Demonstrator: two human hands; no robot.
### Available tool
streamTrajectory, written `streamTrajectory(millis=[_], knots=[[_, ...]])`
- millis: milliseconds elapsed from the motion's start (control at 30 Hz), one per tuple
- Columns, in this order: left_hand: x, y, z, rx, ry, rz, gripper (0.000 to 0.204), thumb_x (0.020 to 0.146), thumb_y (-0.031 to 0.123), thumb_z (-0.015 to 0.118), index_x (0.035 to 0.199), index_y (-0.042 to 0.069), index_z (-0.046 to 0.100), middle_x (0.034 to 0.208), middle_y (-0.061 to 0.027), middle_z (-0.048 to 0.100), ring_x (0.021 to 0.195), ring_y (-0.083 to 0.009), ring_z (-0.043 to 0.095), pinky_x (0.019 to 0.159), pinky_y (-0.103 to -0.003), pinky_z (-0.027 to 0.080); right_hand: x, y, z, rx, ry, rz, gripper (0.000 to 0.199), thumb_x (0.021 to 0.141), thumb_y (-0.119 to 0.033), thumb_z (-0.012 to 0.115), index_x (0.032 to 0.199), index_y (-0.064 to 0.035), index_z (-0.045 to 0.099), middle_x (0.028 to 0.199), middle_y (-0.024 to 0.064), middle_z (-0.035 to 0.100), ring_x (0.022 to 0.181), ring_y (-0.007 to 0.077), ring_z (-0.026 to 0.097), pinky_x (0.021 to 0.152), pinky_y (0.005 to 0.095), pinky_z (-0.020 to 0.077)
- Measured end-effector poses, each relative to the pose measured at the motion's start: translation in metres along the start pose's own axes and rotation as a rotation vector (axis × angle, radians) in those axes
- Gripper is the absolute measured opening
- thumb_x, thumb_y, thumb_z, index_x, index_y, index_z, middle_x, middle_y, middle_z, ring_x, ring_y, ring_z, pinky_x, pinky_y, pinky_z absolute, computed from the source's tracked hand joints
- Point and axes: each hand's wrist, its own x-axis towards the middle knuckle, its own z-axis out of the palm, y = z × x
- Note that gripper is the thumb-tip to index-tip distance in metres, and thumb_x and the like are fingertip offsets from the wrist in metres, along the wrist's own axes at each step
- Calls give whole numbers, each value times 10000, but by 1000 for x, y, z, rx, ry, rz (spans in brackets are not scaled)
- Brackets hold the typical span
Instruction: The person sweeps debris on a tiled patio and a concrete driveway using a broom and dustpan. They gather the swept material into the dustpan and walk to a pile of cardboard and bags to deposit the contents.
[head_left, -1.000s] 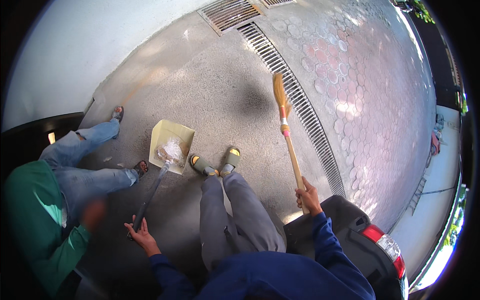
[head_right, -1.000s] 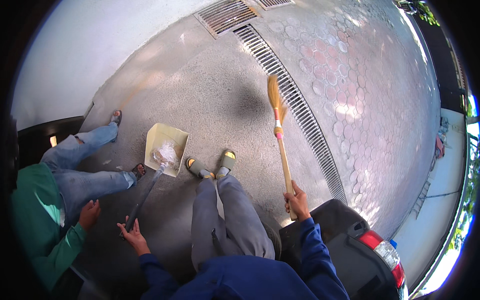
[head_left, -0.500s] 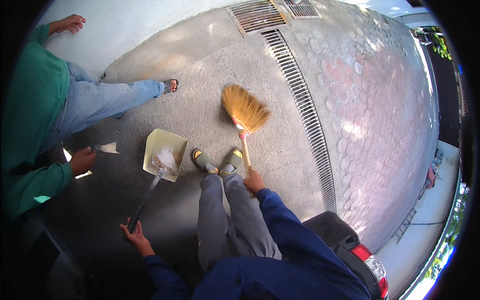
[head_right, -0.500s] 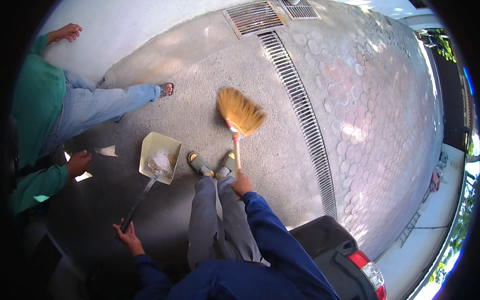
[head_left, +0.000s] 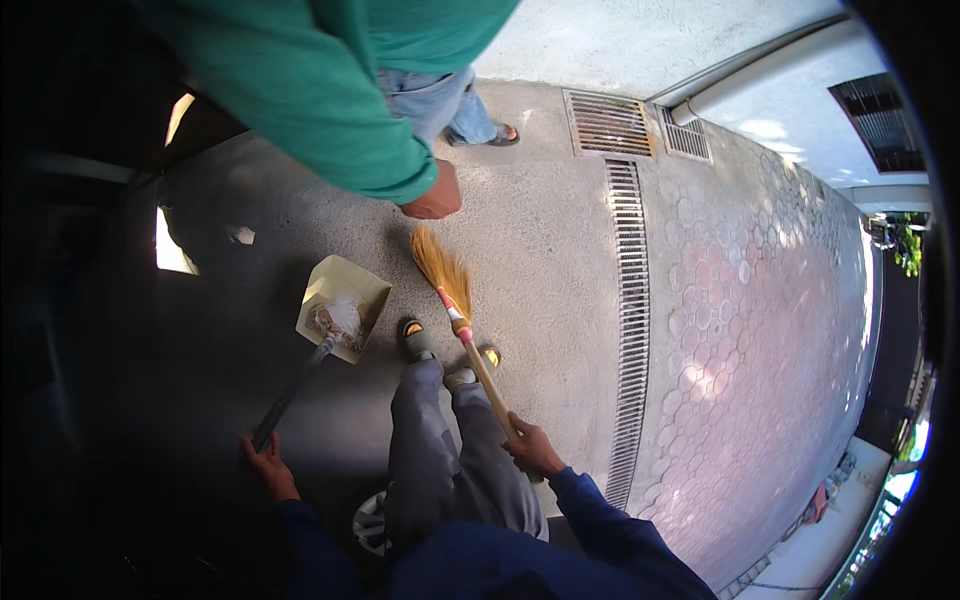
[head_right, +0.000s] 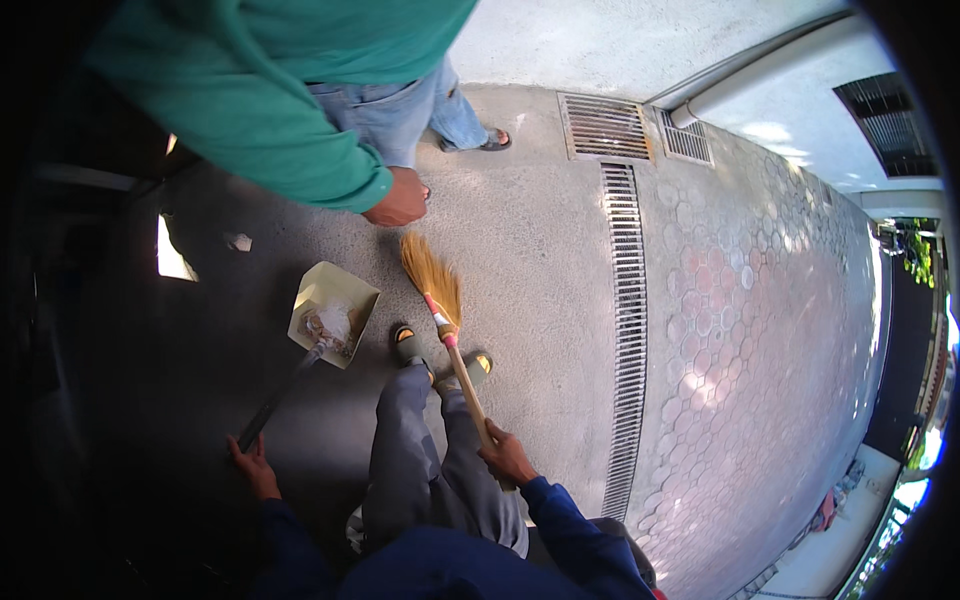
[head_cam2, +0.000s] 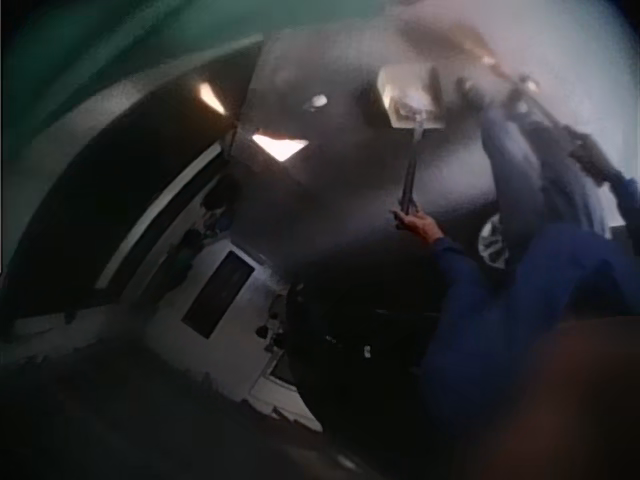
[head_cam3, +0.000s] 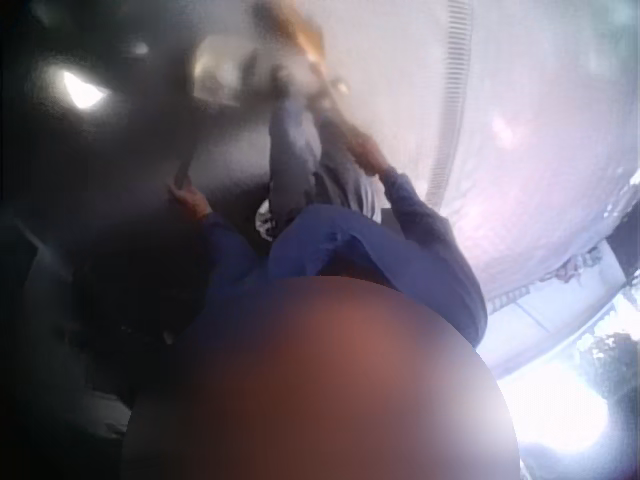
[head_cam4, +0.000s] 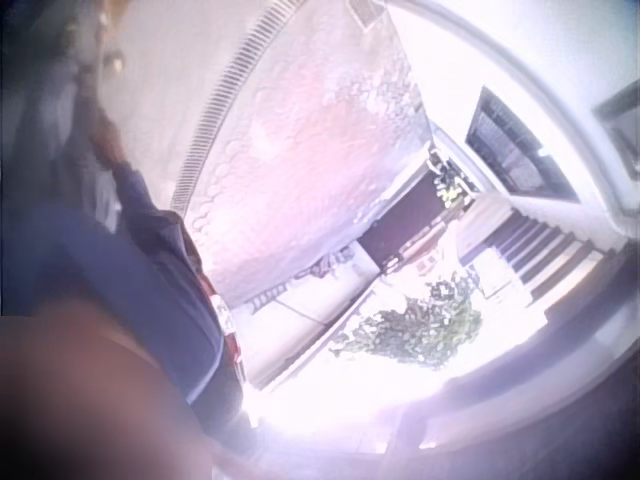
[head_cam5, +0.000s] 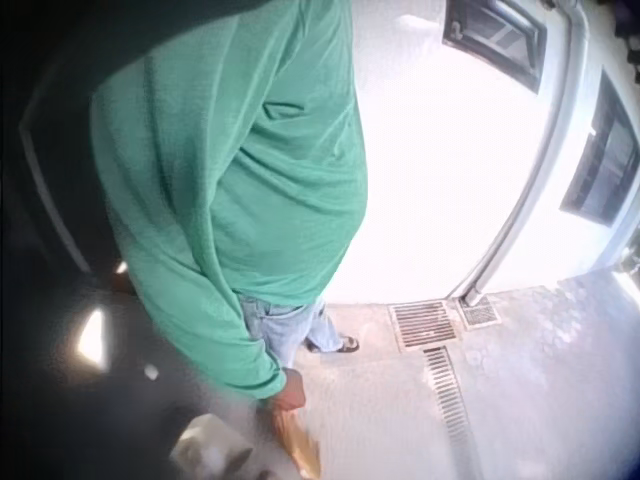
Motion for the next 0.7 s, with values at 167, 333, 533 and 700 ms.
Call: streamTrajectory(millis=[167, 333, 533, 700], knots=[[4, -3, -20, -131, 57, -78, 659, 947, 347, 561, 1423, 24, 240, 1371, -205, 382, 1247, -292, 462, 1040, -352, 443, -64, -53, -11, -127, -91, 56, 724, 824, -140, 642, 1470, -137, 314, 650, 71, 567, 513, 135, 554, 489, 302, 489], [10, -12, -26, -40, 44, -24, 590, 953, 313, 553, 1400, 18, 306, 1364, -189, 399, 1245, -263, 468, 1051, -348, 430, -28, -101, -10, -93, -179, 24, 697, 876, -132, 625, 1484, -182, 287, 645, 25, 528, 489, 96, 508, 459, 280, 465], [39, -4, -66, 342, -44, 176, 494, 954, 117, 537, 1393, 4, 341, 1320, -197, 414, 1263, -276, 430, 1047, -359, 435, 103, -180, 75, 139, -436, -122, 577, 922, -128, 562, 1452, -153, 334, 691, 9, 514, 485, 92, 492, 395, 247, 437], [63, -2, -70, 1296, -87, 564, 510, 950, 159, 557, 1381, -9, 342, 1224, -193, 453, 1207, -278, 469, 1015, -335, 473, 236, -269, 153, 506, -390, -111, 551, 892, -162, 584, 1393, -56, 380, 732, 26, 502, 530, 100, 504, 400, 255, 464]])
